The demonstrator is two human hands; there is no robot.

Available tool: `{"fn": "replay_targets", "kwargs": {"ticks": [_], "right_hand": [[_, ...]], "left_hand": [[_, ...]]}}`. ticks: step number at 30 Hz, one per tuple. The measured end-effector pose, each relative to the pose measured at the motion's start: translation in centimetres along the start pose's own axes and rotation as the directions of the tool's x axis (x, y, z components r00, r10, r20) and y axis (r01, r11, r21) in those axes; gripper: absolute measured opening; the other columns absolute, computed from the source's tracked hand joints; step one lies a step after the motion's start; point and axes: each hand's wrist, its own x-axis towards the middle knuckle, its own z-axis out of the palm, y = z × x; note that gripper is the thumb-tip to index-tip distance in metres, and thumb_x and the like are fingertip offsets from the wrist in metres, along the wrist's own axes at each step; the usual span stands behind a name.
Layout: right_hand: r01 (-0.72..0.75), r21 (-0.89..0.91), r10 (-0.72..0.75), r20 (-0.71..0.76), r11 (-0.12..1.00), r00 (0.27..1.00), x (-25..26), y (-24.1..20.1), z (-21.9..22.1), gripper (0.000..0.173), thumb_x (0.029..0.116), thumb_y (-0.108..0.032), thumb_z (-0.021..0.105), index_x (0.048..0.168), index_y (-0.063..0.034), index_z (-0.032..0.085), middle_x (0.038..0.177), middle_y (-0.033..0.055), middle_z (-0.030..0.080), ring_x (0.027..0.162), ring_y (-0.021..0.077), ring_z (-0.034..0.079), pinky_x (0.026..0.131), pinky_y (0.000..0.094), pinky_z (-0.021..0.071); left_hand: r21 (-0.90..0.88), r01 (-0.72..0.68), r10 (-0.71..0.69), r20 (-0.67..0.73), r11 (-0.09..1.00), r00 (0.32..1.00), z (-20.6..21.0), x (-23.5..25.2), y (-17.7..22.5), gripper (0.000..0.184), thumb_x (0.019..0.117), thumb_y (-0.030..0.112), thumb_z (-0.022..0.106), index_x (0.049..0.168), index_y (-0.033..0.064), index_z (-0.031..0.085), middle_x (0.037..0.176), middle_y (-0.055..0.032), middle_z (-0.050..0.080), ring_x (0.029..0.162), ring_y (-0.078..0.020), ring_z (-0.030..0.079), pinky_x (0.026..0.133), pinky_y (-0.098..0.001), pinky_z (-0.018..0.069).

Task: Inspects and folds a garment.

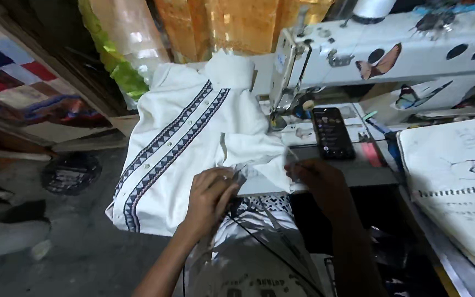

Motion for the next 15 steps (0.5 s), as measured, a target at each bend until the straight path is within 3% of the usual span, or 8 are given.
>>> {"fn": "replay_targets", "kwargs": {"ticks": [3,7,11,15], "right_hand": [[0.185,0.106,-0.199,0.142,0.977,0.970,1.6,-1.2,1.8,0.017,0.1004,-0.015,0.058,0.103,0.0000,0.067,0.096,0.0020,0.072,0.085,0.0029,0.069,0.078,0.0231,0.0586],[0.440,0.180,-0.473,0.422,0.880,0.773,5.5,-1.8,4.8,0.016,0.1008,-0.014,0.059,0.099,-0.0020,0.070,0.108,0.0055,0.072,0.091,0.0045,0.069,0.083,0.0219,0.0587],[0.608,0.055,-0.486,0.660,0.792,0.574,7.7,-1.1,6.9,0.018,0.0982,-0.016,0.064,0.091,-0.0009,0.072,0.118,0.0121,0.070,0.111,0.0227,0.066,0.097,0.0409,0.0531],[0.693,-0.051,-0.361,0.825,0.719,0.435,7.8,-1.8,7.6,0.023,0.0993,-0.021,0.065,0.088,-0.0024,0.073,0.127,0.0143,0.065,0.118,0.0304,0.061,0.100,0.0463,0.0503]], "left_hand": [[0.027,0.013,-0.011,-0.059,1.000,0.998,1.0,-0.4,0.3,0.020,0.0987,0.025,0.067,0.096,0.0106,0.081,0.120,-0.0113,0.070,0.117,-0.0262,0.061,0.099,-0.0464,0.0459],[0.005,0.145,-0.142,-0.147,0.989,0.979,2.0,-1.9,1.6,0.017,0.0966,0.027,0.069,0.097,0.0155,0.082,0.102,-0.0081,0.065,0.095,-0.0189,0.058,0.086,-0.0367,0.0480],[0.015,0.191,-0.182,-0.231,0.981,0.956,2.9,-3.4,1.7,0.017,0.0958,0.027,0.070,0.099,0.0162,0.083,0.090,-0.0069,0.063,0.085,-0.0153,0.058,0.080,-0.0309,0.0487],[0.179,0.079,-0.021,-0.306,0.981,0.952,3.5,-4.3,1.2,0.016,0.0949,0.024,0.069,0.099,0.0166,0.082,0.081,-0.0096,0.063,0.076,-0.0229,0.060,0.073,-0.0366,0.0481]]}}
